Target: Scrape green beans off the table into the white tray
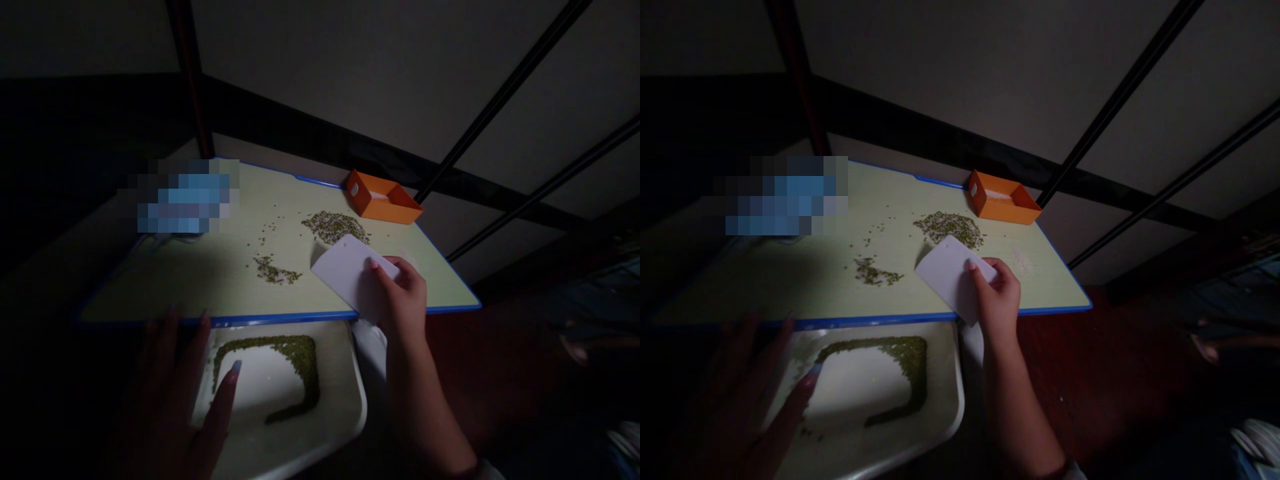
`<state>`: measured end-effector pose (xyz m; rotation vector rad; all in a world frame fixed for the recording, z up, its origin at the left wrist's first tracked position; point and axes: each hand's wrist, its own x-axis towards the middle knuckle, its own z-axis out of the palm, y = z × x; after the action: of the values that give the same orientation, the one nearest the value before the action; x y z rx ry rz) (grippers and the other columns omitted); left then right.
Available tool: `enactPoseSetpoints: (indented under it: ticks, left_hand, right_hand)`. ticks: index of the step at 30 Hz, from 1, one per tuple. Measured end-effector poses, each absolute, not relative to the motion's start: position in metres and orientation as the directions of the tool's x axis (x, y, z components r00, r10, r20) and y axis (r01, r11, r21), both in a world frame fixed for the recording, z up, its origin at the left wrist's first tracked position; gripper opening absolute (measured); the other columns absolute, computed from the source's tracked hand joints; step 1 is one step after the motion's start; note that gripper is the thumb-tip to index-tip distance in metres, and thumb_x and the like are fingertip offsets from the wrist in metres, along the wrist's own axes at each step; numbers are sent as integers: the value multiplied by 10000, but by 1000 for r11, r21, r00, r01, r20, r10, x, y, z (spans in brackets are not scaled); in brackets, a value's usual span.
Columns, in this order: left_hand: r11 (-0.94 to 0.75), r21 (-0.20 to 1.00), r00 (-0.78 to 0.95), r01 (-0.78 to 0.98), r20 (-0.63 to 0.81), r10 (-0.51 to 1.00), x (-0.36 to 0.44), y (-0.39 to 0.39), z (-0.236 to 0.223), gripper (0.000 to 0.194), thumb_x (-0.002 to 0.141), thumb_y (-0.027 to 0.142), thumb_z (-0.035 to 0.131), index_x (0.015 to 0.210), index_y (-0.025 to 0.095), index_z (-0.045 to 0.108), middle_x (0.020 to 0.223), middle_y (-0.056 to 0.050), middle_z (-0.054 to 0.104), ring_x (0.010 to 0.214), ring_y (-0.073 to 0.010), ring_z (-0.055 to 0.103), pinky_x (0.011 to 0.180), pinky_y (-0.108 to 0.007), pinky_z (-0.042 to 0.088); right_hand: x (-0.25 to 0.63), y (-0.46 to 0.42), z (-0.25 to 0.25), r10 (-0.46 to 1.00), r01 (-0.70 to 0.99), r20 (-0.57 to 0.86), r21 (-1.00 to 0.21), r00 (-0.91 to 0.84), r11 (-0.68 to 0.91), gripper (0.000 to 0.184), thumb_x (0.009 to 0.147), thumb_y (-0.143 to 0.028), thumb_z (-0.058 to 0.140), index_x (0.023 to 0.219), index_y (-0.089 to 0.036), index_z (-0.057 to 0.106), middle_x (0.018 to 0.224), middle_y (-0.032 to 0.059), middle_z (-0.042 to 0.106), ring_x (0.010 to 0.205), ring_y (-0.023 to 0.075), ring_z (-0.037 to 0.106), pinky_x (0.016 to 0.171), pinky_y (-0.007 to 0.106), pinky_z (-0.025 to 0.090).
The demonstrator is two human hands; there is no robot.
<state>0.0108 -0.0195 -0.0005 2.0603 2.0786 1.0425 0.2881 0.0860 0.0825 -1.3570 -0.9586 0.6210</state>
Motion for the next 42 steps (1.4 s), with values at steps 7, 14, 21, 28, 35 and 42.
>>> enactPoseSetpoints:
  ticks: [7, 14, 21, 28, 35, 42]
  left_hand:
    - [-85, 476, -145, 875, 426, 893, 11, -19, 0, 717, 836, 555, 418, 1499, 492, 155, 1702, 132, 28, 1556, -377, 172, 1228, -731, 249]
    - [-89, 502, -148, 861, 413, 898, 16, -21, 7, 709, 842, 548, 409, 1496, 510, 138, 1693, 152, 12, 1561, -373, 149, 1240, -730, 233]
    - [-81, 489, -148, 868, 411, 900, 13, -20, 4, 703, 846, 545, 423, 1494, 507, 152, 1695, 141, 28, 1551, -381, 175, 1237, -735, 244]
    - [-106, 498, -132, 861, 419, 898, 15, -21, 5, 694, 859, 529, 392, 1505, 477, 144, 1702, 130, 7, 1566, -365, 134, 1237, -732, 239]
    - [-85, 498, -144, 863, 404, 903, 15, -20, 6, 700, 850, 555, 392, 1501, 494, 142, 1691, 167, -14, 1571, -353, 135, 1236, -741, 241]
    - [-105, 492, -139, 864, 434, 890, 18, -21, 7, 682, 869, 526, 398, 1503, 480, 153, 1701, 137, 13, 1571, -330, 145, 1248, -705, 241]
  right_hand:
    - [285, 86, 85, 870, 141, 194, -979, 453, 144, 355, 625, -500, 810, 734, -197, 660, 627, -36, 593, 541, 128, 470, 488, 239, 346]
    - [283, 88, 85, 872, 124, 203, -979, 445, 164, 350, 627, -487, 817, 733, -194, 659, 631, -37, 591, 548, 124, 471, 497, 239, 355]
    - [279, 88, 87, 894, 124, 194, -980, 405, 157, 362, 615, -494, 821, 730, -193, 655, 623, -34, 589, 534, 122, 466, 479, 236, 341]
    - [276, 89, 90, 898, 88, 181, -983, 400, 160, 377, 586, -488, 835, 714, -191, 642, 609, -38, 587, 525, 115, 457, 477, 231, 337]
    - [284, 96, 81, 861, 192, 246, -965, 445, 176, 359, 637, -501, 800, 758, -192, 664, 625, -34, 585, 554, 129, 459, 482, 234, 332]
    - [290, 99, 83, 878, 143, 232, -972, 419, 189, 352, 619, -464, 836, 755, -194, 657, 646, -35, 599, 562, 120, 470, 486, 224, 314]
